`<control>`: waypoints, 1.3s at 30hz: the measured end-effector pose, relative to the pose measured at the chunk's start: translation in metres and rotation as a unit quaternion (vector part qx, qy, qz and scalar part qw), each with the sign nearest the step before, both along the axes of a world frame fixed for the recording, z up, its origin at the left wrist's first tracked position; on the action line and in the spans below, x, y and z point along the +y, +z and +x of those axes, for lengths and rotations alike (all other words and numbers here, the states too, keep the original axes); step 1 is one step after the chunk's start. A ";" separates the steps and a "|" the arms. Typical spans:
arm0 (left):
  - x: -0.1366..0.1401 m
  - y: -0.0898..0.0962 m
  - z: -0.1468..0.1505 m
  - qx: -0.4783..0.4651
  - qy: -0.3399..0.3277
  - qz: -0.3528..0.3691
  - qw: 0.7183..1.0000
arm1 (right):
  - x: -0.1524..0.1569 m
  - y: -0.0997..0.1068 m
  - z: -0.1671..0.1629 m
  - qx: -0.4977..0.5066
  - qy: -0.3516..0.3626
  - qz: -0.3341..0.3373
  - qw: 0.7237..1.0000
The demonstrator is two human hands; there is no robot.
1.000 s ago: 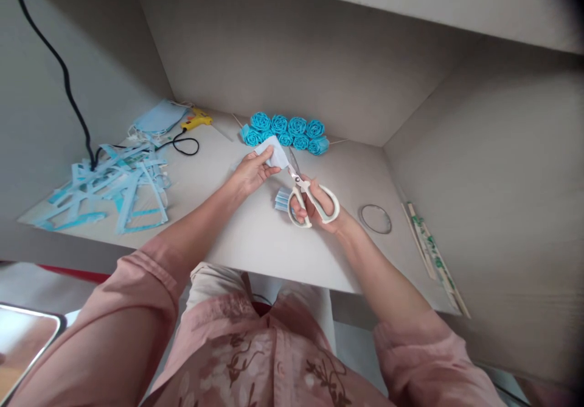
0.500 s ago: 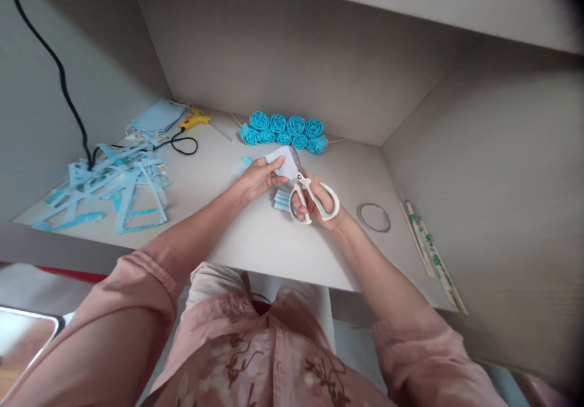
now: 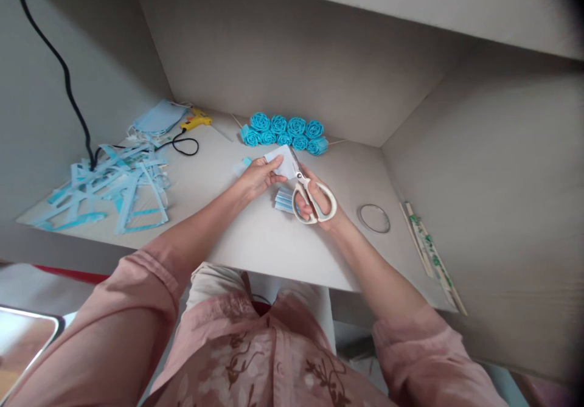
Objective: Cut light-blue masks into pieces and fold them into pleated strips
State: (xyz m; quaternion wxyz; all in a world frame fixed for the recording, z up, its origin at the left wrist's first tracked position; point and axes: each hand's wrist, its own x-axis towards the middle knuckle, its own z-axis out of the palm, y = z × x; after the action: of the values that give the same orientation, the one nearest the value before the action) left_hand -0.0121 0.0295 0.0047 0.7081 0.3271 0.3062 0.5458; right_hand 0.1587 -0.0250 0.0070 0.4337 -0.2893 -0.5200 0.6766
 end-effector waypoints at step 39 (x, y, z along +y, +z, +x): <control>0.004 -0.007 -0.001 0.063 0.010 0.046 0.997 | 0.016 0.008 0.020 -0.097 -0.105 0.093 0.985</control>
State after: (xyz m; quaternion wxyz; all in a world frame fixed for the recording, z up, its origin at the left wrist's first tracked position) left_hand -0.0128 0.0332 -0.0022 0.6662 0.3902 0.3275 0.5447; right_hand 0.1791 -0.0087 0.0152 0.4747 -0.3651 -0.5872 0.5446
